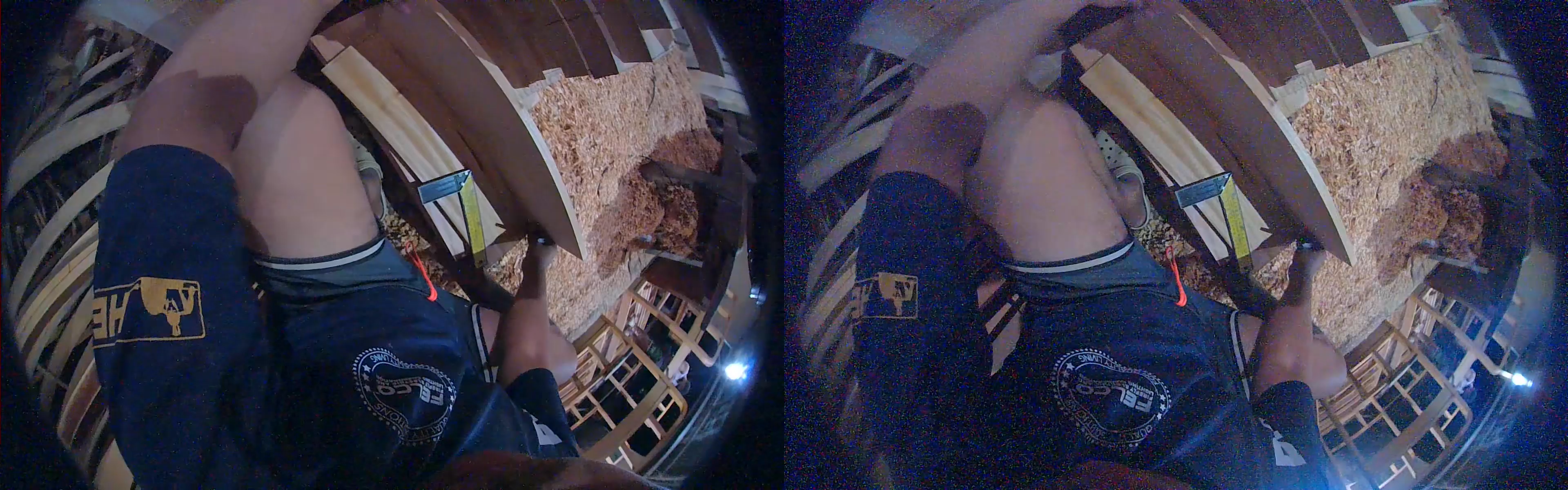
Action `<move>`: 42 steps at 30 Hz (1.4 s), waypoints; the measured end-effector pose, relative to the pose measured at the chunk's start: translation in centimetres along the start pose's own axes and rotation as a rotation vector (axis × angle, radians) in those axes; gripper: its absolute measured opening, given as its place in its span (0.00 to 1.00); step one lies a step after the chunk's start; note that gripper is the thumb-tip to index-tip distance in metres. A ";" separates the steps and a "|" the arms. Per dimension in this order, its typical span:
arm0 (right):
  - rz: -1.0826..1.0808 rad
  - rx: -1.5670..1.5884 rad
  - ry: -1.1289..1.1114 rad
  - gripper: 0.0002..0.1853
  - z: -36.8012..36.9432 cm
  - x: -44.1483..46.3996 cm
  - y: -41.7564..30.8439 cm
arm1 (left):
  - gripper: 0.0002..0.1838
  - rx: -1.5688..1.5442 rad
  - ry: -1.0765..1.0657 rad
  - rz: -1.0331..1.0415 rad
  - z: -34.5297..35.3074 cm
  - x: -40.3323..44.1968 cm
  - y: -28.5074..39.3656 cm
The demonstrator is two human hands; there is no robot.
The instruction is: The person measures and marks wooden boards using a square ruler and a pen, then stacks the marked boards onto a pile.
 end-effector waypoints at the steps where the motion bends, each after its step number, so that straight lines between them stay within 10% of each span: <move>1: -0.002 0.011 -0.005 0.20 0.0 0.0 0.0 | 0.16 0.094 0.026 0.029 0.3 0.4 0.0; 10: -0.072 0.252 -0.269 0.28 -0.5 -0.7 1.1 | 0.21 0.126 -0.087 -0.009 -3.6 0.2 5.7; 18: 0.088 -0.358 -0.032 0.21 -3.6 -3.1 1.0 | 0.29 0.219 -0.187 0.026 -0.4 1.7 11.0; 21: 0.397 -0.068 0.068 0.17 -5.1 -4.1 1.6 | 0.26 0.134 -0.239 0.149 -0.1 2.0 14.9; 23: 0.096 -0.132 0.025 0.18 -5.6 -1.7 6.2 | 0.23 0.110 -0.232 0.203 -0.4 1.5 18.8; 27: 0.324 0.223 0.035 0.13 -4.7 -4.4 0.8 | 0.20 0.012 -0.297 0.288 0.1 1.5 23.9; 42: 0.110 0.144 0.014 0.15 -2.3 -3.9 0.6 | 0.18 0.245 -0.367 0.344 0.8 2.3 30.9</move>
Point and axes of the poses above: each hand's wrist, its own x-axis towards the middle knuckle, its own z-axis out of the palm, y = z × x, the point moved 3 cm from there along x, towards the middle knuckle, and after that the axes turned 8 degrees about y, right-handed, at the moved point
